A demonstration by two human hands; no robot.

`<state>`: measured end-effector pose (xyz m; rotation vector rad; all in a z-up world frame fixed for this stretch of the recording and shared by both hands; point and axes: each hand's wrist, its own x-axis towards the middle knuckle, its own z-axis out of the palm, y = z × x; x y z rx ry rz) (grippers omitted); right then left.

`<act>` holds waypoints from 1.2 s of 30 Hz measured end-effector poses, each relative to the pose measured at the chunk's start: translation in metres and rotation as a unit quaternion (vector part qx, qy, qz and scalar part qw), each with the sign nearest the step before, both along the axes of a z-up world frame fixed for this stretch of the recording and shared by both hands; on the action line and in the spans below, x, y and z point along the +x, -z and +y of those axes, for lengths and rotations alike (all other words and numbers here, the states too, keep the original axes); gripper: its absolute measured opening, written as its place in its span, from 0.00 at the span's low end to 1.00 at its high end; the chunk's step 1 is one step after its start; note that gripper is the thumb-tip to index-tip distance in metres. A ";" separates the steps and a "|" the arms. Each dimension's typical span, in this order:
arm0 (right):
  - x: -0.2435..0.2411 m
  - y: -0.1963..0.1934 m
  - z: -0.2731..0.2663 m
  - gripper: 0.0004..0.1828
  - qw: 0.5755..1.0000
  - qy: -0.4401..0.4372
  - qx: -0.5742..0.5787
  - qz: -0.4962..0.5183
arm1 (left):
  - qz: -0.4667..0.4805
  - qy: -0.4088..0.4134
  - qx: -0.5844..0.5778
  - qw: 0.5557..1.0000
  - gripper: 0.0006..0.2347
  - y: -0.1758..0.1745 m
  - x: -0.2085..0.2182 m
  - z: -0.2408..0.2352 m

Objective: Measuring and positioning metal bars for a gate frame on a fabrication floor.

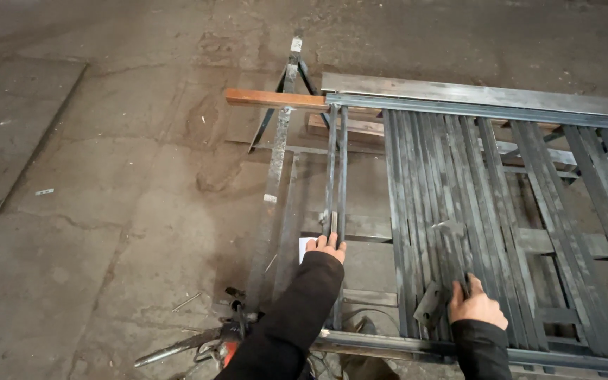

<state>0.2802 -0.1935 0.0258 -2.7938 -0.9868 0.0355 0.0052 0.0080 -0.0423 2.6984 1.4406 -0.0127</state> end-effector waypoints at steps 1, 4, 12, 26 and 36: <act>0.001 0.000 -0.001 0.29 1.000 -0.006 -0.010 0.001 | -0.002 -0.003 -0.006 1.000 0.14 0.001 0.001 0.000; 0.008 0.015 -0.001 0.28 0.999 -0.030 -0.029 -0.004 | 0.008 -0.001 -0.014 1.000 0.15 -0.005 0.001 0.000; 0.008 0.033 -0.011 0.22 0.993 -0.033 -0.106 -0.036 | 0.000 0.002 -0.021 1.000 0.15 -0.021 -0.003 -0.004; -0.090 -0.035 -0.069 0.13 0.975 -0.120 0.185 -0.039 | -0.003 0.021 0.012 1.000 0.16 -0.008 -0.003 0.000; -0.172 -0.041 -0.058 0.26 0.893 -0.400 0.153 0.139 | -0.069 -0.040 0.000 0.997 0.17 0.008 0.002 0.007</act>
